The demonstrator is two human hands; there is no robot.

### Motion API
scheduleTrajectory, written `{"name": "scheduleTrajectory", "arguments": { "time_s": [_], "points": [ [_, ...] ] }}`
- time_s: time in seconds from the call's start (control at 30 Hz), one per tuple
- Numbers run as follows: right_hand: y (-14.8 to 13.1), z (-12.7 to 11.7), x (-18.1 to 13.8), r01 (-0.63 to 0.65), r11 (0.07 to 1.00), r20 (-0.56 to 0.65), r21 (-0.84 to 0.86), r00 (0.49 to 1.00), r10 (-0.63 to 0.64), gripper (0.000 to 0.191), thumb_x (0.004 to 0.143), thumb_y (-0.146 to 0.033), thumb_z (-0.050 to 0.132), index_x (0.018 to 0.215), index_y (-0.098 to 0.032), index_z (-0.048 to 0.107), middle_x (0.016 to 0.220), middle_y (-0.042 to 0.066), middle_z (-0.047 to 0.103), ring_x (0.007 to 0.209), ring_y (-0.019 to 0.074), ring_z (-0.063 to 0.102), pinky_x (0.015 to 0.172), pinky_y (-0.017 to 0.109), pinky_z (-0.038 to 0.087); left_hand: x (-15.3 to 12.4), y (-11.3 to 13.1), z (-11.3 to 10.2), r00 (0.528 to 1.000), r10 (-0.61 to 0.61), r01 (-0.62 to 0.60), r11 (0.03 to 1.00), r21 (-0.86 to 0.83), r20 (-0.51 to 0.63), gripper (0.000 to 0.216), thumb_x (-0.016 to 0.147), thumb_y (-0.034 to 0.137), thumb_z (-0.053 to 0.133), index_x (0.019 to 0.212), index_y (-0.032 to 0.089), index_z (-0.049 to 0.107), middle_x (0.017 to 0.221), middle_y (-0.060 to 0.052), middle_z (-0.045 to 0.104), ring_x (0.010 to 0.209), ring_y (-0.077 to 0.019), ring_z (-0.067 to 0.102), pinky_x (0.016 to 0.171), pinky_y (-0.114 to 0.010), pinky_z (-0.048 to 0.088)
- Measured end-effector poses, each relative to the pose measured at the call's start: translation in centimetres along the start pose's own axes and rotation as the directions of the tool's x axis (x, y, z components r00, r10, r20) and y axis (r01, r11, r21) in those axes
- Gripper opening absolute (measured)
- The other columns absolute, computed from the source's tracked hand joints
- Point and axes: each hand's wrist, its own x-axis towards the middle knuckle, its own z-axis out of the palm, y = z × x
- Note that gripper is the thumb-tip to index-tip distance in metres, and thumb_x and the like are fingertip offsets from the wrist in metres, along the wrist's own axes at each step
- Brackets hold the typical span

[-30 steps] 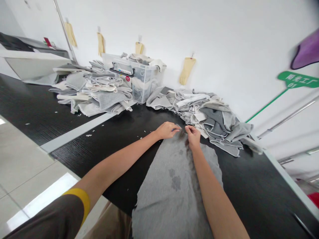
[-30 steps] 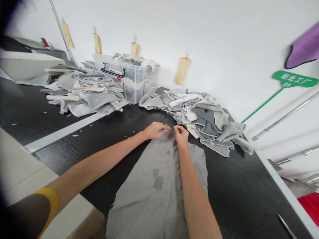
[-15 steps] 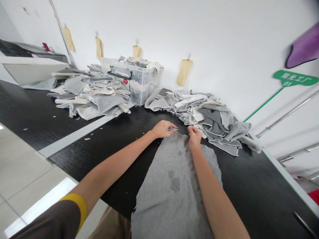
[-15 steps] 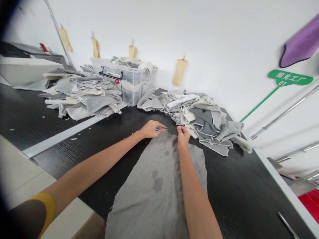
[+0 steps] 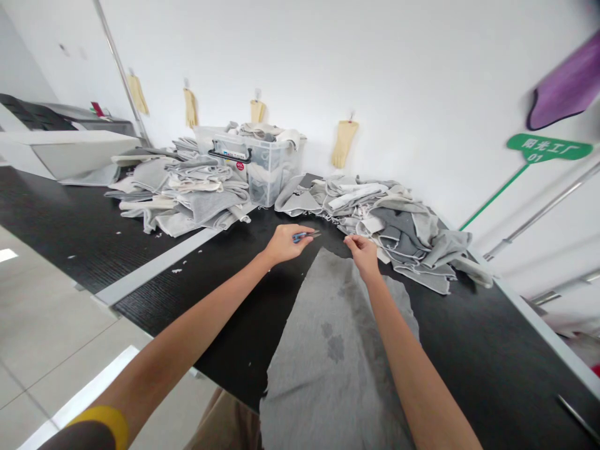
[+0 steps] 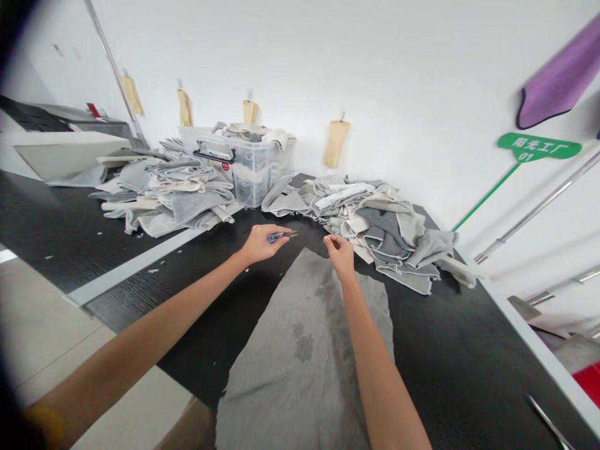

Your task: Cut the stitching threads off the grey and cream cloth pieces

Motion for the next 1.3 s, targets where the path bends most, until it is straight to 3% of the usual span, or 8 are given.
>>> {"name": "scheduleTrajectory", "arguments": {
  "time_s": [0.13,0.27,0.4,0.63,0.93,1.07,1.2,1.3],
  "points": [
    [-4.1,1.6,-0.8,0.138,0.974,0.324,-0.182,0.943,-0.073,0.023,0.076,-0.039,0.064,0.074,-0.017,0.071,0.07,0.004,0.069,0.063,0.0164,0.058,0.062,0.029,0.044,-2.3,-0.3,-4.2,0.992,-0.092,0.095,0.995,0.022,-0.082,0.022,0.086,0.03,0.065,0.103,0.021,0.075,0.098,-0.004,0.078,0.085,-0.0186,0.073,0.08,-0.031,0.058],
    [-6.5,4.3,-2.6,0.265,0.93,0.476,-0.256,0.872,-0.118,0.015,0.078,-0.029,0.062,0.075,-0.02,0.073,0.073,0.003,0.071,0.065,0.017,0.061,0.063,0.028,0.044,-4.8,-1.4,-6.7,0.972,-0.176,0.187,0.98,0.063,-0.157,0.021,0.084,0.029,0.065,0.102,0.022,0.075,0.094,-0.003,0.078,0.08,-0.0182,0.073,0.079,-0.031,0.059],
    [-6.5,6.3,-3.9,0.386,0.863,0.605,-0.326,0.787,-0.123,0.012,0.076,-0.021,0.062,0.071,-0.022,0.073,0.071,0.003,0.072,0.063,0.0164,0.061,0.062,0.028,0.044,-6.0,-2.6,-7.6,0.951,-0.221,0.245,0.965,0.093,-0.216,0.021,0.084,0.029,0.065,0.102,0.023,0.074,0.093,-0.002,0.078,0.077,-0.0168,0.072,0.077,-0.03,0.059],
    [-5.5,7.6,-3.6,0.41,0.842,0.663,-0.35,0.744,-0.086,0.014,0.077,-0.021,0.061,0.076,-0.023,0.075,0.072,0.002,0.072,0.064,0.0162,0.064,0.063,0.028,0.048,-6.1,-3.2,-7.6,0.956,-0.215,0.238,0.966,0.1,-0.202,0.02,0.083,0.026,0.066,0.101,0.023,0.074,0.095,-0.002,0.078,0.079,-0.0174,0.071,0.077,-0.03,0.058],
    [-6.6,8.8,-2.7,0.23,0.961,0.725,-0.156,0.687,-0.047,0.024,0.072,-0.008,0.058,0.079,-0.021,0.076,0.077,0.002,0.075,0.073,0.018,0.072,0.073,0.029,0.056,-6.2,-3.1,-7.4,0.959,-0.223,0.243,0.964,0.105,-0.175,0.02,0.084,0.026,0.066,0.102,0.022,0.073,0.099,-0.004,0.077,0.085,-0.019,0.072,0.083,-0.032,0.057],
    [-7.0,9.2,-2.9,0.312,0.923,0.748,-0.227,0.662,-0.04,0.025,0.073,-0.005,0.057,0.081,-0.02,0.076,0.082,0.002,0.076,0.079,0.0161,0.072,0.077,0.025,0.055,-6.2,-3.0,-7.4,0.961,-0.223,0.242,0.965,0.104,-0.163,0.02,0.084,0.024,0.066,0.102,0.021,0.073,0.1,-0.004,0.077,0.086,-0.0191,0.072,0.083,-0.031,0.056],
    [-7.4,9.9,-3.3,0.416,0.843,0.72,-0.342,0.692,-0.05,0.006,0.076,-0.022,0.069,0.078,-0.019,0.074,0.071,0.002,0.073,0.066,0.0147,0.069,0.064,0.022,0.05,-6.2,-2.9,-7.4,0.962,-0.222,0.241,0.965,0.107,-0.159,0.02,0.084,0.024,0.066,0.103,0.02,0.073,0.1,-0.005,0.077,0.086,-0.0193,0.072,0.084,-0.031,0.056],
    [-7.4,10.4,-3.6,0.448,0.824,0.755,-0.347,0.654,-0.038,0.01,0.079,-0.024,0.066,0.079,-0.019,0.075,0.069,0.001,0.073,0.063,0.0142,0.067,0.06,0.022,0.048,-6.2,-2.9,-7.5,0.961,-0.226,0.244,0.964,0.11,-0.157,0.02,0.084,0.024,0.066,0.102,0.02,0.073,0.099,-0.005,0.077,0.084,-0.0188,0.072,0.082,-0.031,0.056]
  ]
}}
